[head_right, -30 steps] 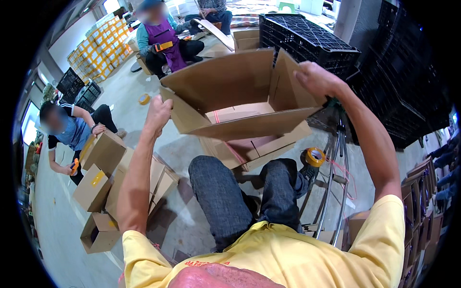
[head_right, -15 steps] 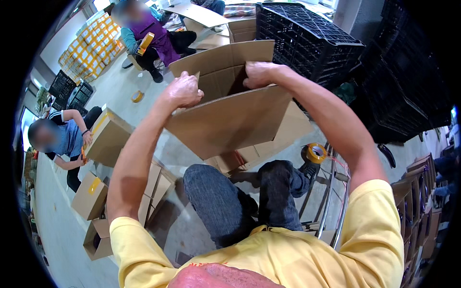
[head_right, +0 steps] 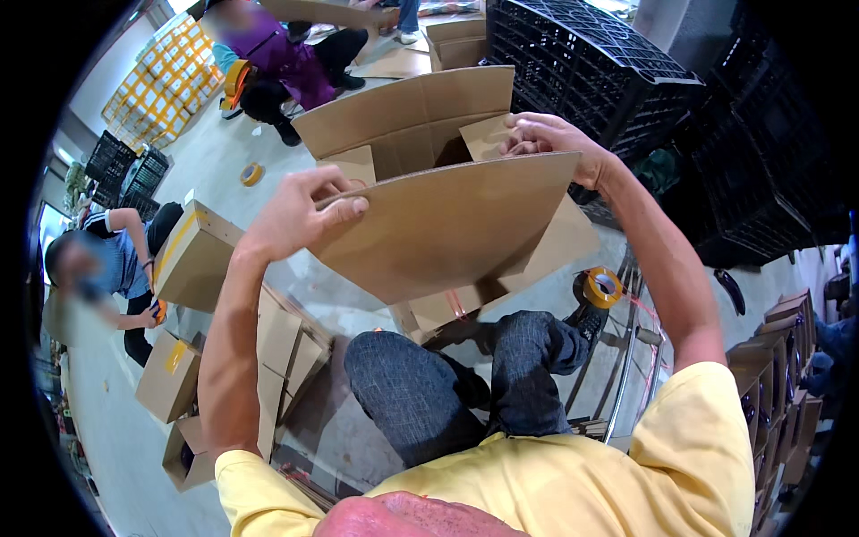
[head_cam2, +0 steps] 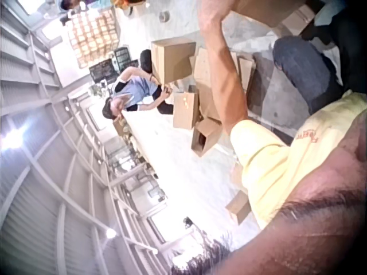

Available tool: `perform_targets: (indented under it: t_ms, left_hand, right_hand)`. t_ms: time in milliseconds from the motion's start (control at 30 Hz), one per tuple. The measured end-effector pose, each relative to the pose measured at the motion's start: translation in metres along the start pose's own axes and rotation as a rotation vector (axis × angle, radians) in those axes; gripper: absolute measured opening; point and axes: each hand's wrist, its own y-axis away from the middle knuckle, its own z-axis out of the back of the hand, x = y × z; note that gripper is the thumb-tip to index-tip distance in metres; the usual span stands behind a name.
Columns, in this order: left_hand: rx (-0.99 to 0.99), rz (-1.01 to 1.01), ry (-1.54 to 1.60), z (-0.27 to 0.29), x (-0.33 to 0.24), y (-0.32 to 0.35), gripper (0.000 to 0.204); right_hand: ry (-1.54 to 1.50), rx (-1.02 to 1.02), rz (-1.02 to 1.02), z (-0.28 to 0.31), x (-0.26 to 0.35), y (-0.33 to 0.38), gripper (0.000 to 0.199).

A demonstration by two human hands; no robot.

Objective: The person sits on the floor and assembles flat cardboard sheets into boxes. They fold the flaps, secure the seams with a handheld tape dispenser, and place the finished boxes aside. The process is repeated for multiple units.

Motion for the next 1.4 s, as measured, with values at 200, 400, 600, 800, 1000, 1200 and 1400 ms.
perform_targets:
  t_ms: [200, 400, 600, 800, 1000, 1200, 1400]
  left_hand:
    - [-0.452, -0.001, -0.156, -0.057, 0.059, -0.035, 0.056]
    - [-0.770, 0.117, -0.208, -0.075, 0.075, -0.016, 0.071]
    - [-0.304, 0.244, 0.708, -0.064, 0.045, 0.003, 0.062]
    - [-0.175, 0.264, 0.627, -0.075, 0.024, -0.016, 0.063]
    - [-0.799, -0.371, -0.436, -0.065, -0.002, -0.080, 0.073]
    - [-0.125, -0.462, -0.582, -0.032, -0.033, -0.209, 0.055]
    - [0.322, -0.272, -0.347, -0.061, -0.074, -0.186, 0.061]
  right_hand:
    - [-0.149, -0.123, 0.210, -0.016, -0.006, 0.007, 0.042]
    - [0.335, -0.564, 0.014, -0.058, -0.033, 0.024, 0.066]
    - [0.103, -0.271, -0.093, -0.062, -0.019, 0.064, 0.057]
    - [0.141, -0.384, -0.041, -0.044, -0.032, 0.085, 0.051]
    - [0.210, -0.480, -0.074, -0.038, -0.034, 0.080, 0.052]
    - [0.278, -0.460, -0.038, -0.038, -0.036, 0.080, 0.053]
    - [0.579, -0.635, 0.107, -0.026, -0.054, 0.078, 0.071]
